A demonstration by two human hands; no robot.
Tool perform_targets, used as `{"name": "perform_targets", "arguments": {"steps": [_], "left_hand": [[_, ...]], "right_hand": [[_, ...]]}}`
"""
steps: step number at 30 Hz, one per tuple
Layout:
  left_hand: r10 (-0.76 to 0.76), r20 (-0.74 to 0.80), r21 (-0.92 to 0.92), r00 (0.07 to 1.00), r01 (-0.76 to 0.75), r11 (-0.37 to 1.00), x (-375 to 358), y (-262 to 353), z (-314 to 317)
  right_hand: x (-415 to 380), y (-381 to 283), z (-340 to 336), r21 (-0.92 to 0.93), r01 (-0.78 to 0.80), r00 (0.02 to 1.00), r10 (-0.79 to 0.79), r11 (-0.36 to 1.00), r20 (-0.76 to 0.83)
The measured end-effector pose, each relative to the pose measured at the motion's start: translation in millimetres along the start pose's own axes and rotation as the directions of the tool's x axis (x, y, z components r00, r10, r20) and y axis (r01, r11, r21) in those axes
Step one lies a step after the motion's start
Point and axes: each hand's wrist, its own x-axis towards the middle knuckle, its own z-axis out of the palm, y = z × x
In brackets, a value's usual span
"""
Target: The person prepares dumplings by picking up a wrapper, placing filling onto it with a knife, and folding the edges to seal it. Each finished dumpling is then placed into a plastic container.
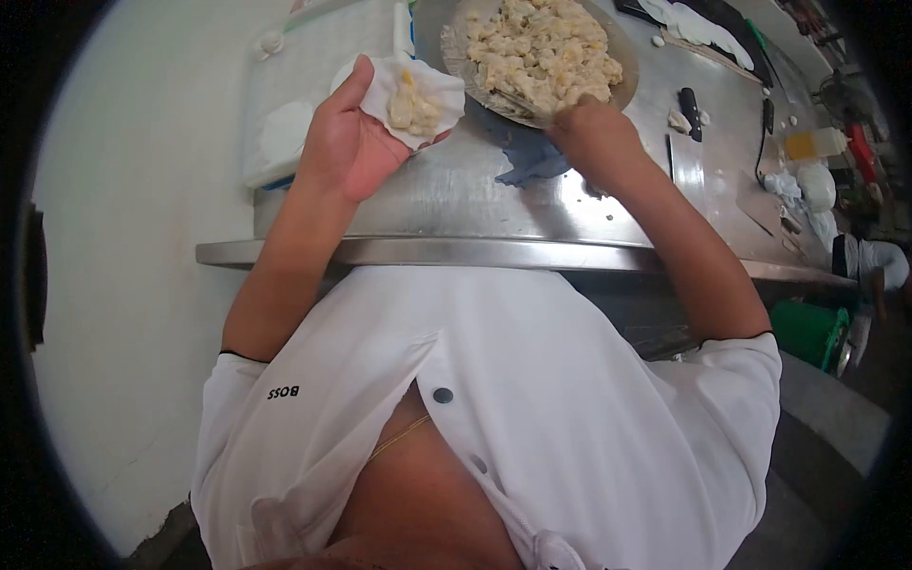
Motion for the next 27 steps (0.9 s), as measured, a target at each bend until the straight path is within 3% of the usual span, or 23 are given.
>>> {"name": "perform_targets", "arguments": {"steps": [1, 2, 4, 7, 11, 13, 17, 20, 23, 25, 27], "left_hand": [[0.002, 0.013, -0.020, 1.000, -0.002, 1.000, -1.4, -0.2, 2.5], [0.003, 0.009, -0.021, 1.000, -0.003, 1.000, -2.0, -0.9, 3.9], [0.006, 0.033, -0.080, 0.999, -0.003, 0.997, -1.7, -2.5, 6.6], [0.032, 0.002, -0.121, 0.999, -0.031, 0.992, 0.6, -6.6, 8.5], [0.064, -0.056, -0.129, 0.996, -0.071, 0.989, 3.0, -10.6, 11.1], [0.061, -0.038, -0.130, 0.997, -0.065, 0.989, 2.7, -13.0, 12.3], [0.031, -0.070, -0.104, 0.997, -0.038, 0.994, 1.5, -20.3, 15.1], [0.004, -0.012, -0.066, 1.000, -0.005, 0.998, 0.9, -26.3, 13.2], [-0.021, -0.039, -0.020, 0.999, 0.020, 1.000, -2.7, -31.6, 15.4], [0.059, -0.035, 0.060, 0.998, -0.056, 0.997, -4.0, -33.9, 17.5], [0.095, -0.040, 0.113, 0.995, -0.089, 0.990, -4.2, -34.9, 16.5]], "right_hand": [[2.0, -9.8, 1.2, -0.101, 0.085, 0.991, -0.094, 0.991, -0.094], [4.1, -18.2, 4.9, -0.099, 0.088, 0.991, -0.097, 0.991, -0.091], [6.4, -34.7, 12.8, 0.141, 0.291, 0.938, -0.253, 0.946, -0.237], [6.7, -62.0, 6.3, 0.300, 0.327, 0.932, -0.255, 0.896, -0.257], [10.5, -67.2, 10.9, 0.319, 0.390, 0.899, -0.283, 0.863, -0.333], [11.8, -66.2, 11.3, 0.289, 0.510, 0.826, -0.368, 0.810, -0.427], [13.2, -61.6, 11.8, 0.248, 0.525, 0.811, -0.390, 0.814, -0.436], [13.2, -58.1, 13.0, 0.230, 0.535, 0.794, -0.390, 0.813, -0.465], [12.4, -57.3, 10.6, 0.322, 0.517, 0.814, -0.339, 0.793, -0.472], [13.4, -55.3, 11.0, 0.463, 0.441, 0.874, -0.253, 0.769, -0.414], [12.7, -55.3, 9.0, 0.479, 0.415, 0.890, -0.236, 0.774, -0.390]]}}
